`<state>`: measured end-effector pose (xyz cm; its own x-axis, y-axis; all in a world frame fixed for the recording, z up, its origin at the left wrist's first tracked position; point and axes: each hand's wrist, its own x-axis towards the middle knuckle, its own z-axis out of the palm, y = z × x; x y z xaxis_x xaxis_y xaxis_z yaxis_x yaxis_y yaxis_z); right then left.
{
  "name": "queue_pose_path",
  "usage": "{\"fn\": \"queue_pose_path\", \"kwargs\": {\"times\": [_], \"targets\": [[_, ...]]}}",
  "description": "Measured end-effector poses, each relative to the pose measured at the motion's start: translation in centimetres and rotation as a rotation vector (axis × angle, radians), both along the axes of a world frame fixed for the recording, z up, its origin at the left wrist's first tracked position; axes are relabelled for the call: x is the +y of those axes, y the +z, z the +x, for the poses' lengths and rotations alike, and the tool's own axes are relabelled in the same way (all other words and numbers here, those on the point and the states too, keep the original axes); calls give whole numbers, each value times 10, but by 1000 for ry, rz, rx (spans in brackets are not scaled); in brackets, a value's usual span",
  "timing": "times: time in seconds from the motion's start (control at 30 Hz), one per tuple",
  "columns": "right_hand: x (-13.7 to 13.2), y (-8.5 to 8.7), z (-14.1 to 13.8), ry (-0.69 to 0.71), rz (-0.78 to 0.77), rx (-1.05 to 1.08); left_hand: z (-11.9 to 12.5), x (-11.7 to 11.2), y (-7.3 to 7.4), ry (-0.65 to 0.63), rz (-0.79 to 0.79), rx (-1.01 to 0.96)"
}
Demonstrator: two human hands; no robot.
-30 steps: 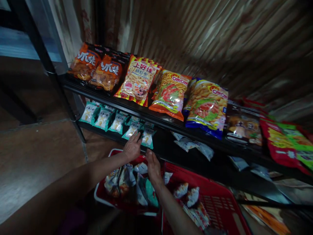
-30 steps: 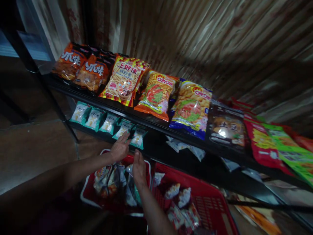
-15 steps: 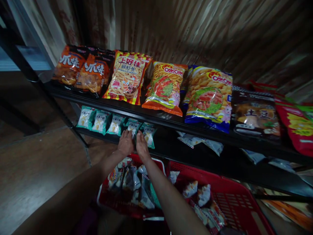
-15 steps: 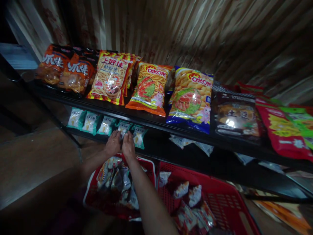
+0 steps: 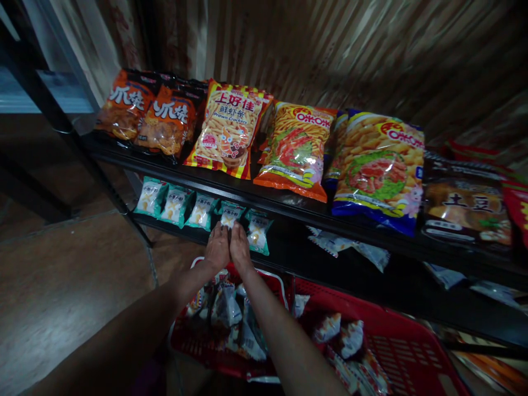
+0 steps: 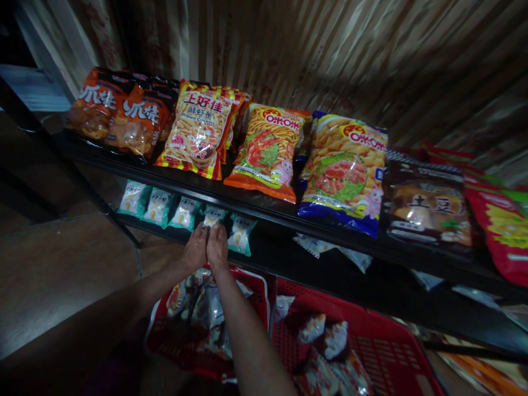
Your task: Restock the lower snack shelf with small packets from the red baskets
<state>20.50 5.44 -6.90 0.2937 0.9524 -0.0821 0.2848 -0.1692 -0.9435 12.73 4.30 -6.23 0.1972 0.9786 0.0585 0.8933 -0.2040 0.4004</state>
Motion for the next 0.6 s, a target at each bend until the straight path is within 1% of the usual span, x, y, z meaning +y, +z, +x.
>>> {"fn": "queue_pose_path", "kwargs": {"times": [0.13,0.27,0.5,0.6], "targets": [[4,0,-2,-8,10,-7,0,3,1,39,15,3],[5,-2,-4,-22,-8,15,-3,7,-2,26,54,-11],[4,-3,-6,-49,-6,-20,-3,8,-3,34,51,9],[4,0,-5,-28,-7,-35,-3,7,-3,44,59,0]]}}
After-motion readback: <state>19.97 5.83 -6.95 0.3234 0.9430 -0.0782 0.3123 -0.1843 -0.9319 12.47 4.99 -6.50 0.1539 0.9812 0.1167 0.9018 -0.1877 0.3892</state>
